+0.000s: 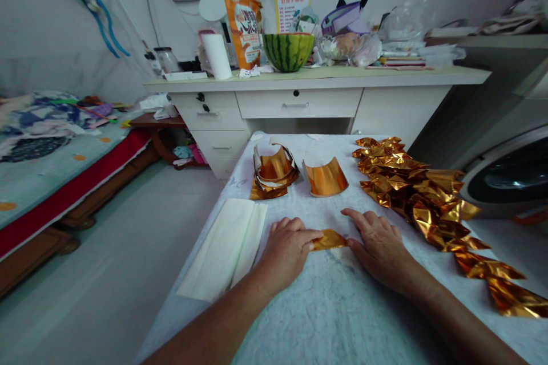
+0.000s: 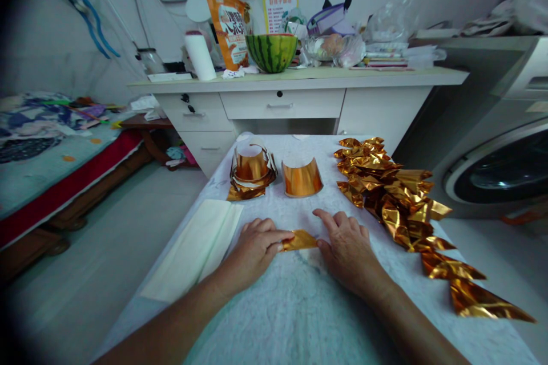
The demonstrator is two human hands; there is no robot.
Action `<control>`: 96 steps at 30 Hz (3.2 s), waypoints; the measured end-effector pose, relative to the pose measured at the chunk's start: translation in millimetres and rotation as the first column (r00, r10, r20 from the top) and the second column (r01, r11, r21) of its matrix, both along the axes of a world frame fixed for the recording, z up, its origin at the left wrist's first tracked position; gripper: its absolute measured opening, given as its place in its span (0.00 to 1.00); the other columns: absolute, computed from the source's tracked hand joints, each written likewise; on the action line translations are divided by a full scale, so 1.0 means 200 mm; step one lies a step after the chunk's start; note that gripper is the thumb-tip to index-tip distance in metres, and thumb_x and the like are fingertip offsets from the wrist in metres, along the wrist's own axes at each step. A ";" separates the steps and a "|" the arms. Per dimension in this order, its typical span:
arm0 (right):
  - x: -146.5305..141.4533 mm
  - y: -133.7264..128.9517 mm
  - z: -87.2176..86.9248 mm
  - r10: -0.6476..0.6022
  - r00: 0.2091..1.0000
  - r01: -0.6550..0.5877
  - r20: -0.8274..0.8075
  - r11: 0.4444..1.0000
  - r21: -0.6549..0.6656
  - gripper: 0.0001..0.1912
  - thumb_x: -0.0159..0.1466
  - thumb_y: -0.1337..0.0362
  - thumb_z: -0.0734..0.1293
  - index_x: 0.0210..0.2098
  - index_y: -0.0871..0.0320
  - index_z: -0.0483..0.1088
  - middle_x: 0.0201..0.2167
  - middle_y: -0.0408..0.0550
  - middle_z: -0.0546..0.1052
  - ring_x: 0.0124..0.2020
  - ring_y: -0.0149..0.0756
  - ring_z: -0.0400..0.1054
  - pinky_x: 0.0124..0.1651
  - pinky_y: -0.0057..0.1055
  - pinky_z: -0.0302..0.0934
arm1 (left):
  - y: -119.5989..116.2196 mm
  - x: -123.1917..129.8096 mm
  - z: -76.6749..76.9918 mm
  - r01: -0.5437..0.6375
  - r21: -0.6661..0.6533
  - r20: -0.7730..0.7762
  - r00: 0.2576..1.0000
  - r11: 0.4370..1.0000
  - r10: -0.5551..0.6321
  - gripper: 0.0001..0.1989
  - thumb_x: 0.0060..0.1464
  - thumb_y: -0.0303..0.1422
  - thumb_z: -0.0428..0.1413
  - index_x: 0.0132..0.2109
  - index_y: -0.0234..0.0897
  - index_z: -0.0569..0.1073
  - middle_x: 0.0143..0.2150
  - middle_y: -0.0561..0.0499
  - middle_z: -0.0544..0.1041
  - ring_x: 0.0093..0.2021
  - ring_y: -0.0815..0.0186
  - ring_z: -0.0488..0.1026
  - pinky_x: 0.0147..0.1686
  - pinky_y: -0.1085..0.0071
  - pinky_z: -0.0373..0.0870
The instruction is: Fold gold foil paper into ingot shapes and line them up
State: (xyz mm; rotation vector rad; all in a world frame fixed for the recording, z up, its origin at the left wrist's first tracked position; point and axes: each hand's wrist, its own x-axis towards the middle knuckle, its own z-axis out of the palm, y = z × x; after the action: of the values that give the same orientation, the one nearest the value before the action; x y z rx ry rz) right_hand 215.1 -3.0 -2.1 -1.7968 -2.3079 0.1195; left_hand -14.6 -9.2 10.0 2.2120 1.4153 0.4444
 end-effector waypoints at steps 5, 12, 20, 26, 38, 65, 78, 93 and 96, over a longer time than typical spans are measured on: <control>0.00 0.00 0.01 0.004 1.000 -0.004 -0.024 1.000 -0.028 0.26 0.63 0.66 0.62 0.61 0.49 0.60 0.45 0.52 0.71 0.44 0.48 0.65 0.42 0.40 0.54 | 0.00 0.00 -0.01 0.000 0.005 0.001 1.000 1.000 0.000 0.17 0.61 0.29 0.52 0.53 0.53 0.75 0.42 0.52 0.73 0.46 0.60 0.66 0.47 0.63 0.59; 0.02 0.02 0.03 0.009 0.974 -0.013 -0.227 1.000 -0.015 0.19 0.61 0.65 0.62 0.51 0.60 0.64 0.38 0.51 0.73 0.40 0.44 0.66 0.43 0.39 0.58 | 0.00 0.00 0.00 0.013 0.004 -0.022 1.000 1.000 -0.013 0.17 0.61 0.30 0.52 0.53 0.54 0.75 0.41 0.51 0.73 0.46 0.60 0.66 0.46 0.63 0.58; -0.16 -0.03 0.09 0.253 0.906 -0.267 -0.339 0.964 0.005 0.06 0.65 0.69 0.60 0.35 0.56 0.68 0.33 0.47 0.72 0.37 0.39 0.63 0.41 0.35 0.56 | 0.01 0.00 0.01 0.024 0.011 -0.056 0.998 1.000 -0.024 0.17 0.62 0.30 0.51 0.54 0.54 0.74 0.40 0.51 0.72 0.45 0.61 0.65 0.45 0.64 0.59; -0.23 -0.03 0.06 0.173 0.948 -0.199 -0.268 0.977 -0.074 0.04 0.64 0.69 0.62 0.34 0.57 0.69 0.32 0.46 0.72 0.37 0.39 0.63 0.42 0.35 0.53 | 0.01 0.00 0.01 0.041 0.033 -0.040 0.998 0.999 -0.040 0.20 0.59 0.26 0.50 0.54 0.52 0.73 0.40 0.52 0.71 0.45 0.60 0.65 0.45 0.64 0.59; -0.30 -0.06 0.05 0.072 0.990 -0.073 -0.124 0.997 -0.004 0.09 0.61 0.58 0.67 0.33 0.56 0.67 0.32 0.48 0.71 0.36 0.43 0.62 0.39 0.36 0.50 | 0.00 -0.02 0.03 0.066 -0.015 0.005 0.998 0.998 -0.066 0.20 0.57 0.23 0.48 0.54 0.47 0.70 0.45 0.51 0.71 0.48 0.60 0.64 0.49 0.62 0.58; -0.08 -0.02 0.03 -0.001 0.986 -0.011 -0.165 0.997 -0.073 0.17 0.61 0.69 0.62 0.49 0.54 0.63 0.40 0.49 0.72 0.41 0.45 0.65 0.41 0.36 0.52 | -0.01 -0.02 0.02 0.061 0.002 0.001 0.998 0.998 -0.061 0.19 0.57 0.24 0.49 0.53 0.49 0.70 0.45 0.53 0.71 0.48 0.60 0.64 0.49 0.62 0.59; 0.00 0.00 0.01 -0.023 0.988 0.004 -0.153 0.992 -0.127 0.21 0.62 0.67 0.59 0.55 0.54 0.61 0.43 0.53 0.72 0.43 0.48 0.65 0.44 0.41 0.56 | -0.01 -0.03 0.02 0.061 -0.020 0.008 0.998 0.998 -0.061 0.19 0.57 0.25 0.49 0.53 0.49 0.70 0.45 0.52 0.71 0.49 0.60 0.64 0.50 0.62 0.59; -0.02 -0.01 0.05 0.196 0.932 -0.220 -0.306 0.974 -0.048 0.14 0.58 0.72 0.61 0.43 0.57 0.68 0.37 0.49 0.73 0.39 0.41 0.66 0.42 0.37 0.58 | -0.02 -0.02 0.04 0.056 0.004 -0.021 0.998 0.998 -0.056 0.16 0.56 0.33 0.57 0.52 0.47 0.71 0.44 0.52 0.72 0.48 0.59 0.65 0.48 0.60 0.59; -0.03 -0.01 0.07 0.189 0.921 -0.220 -0.339 0.974 -0.054 0.11 0.59 0.71 0.61 0.40 0.56 0.69 0.35 0.49 0.74 0.38 0.41 0.67 0.41 0.36 0.60 | -0.02 -0.01 0.03 0.036 0.023 -0.019 0.999 0.999 -0.035 0.16 0.54 0.38 0.60 0.50 0.46 0.72 0.44 0.52 0.72 0.48 0.58 0.66 0.48 0.60 0.59</control>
State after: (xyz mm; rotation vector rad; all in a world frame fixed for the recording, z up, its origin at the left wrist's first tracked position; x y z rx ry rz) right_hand 208.7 -5.1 11.3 -1.4323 -2.2623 0.5282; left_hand -17.2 -13.2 16.5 2.2620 1.3850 0.4316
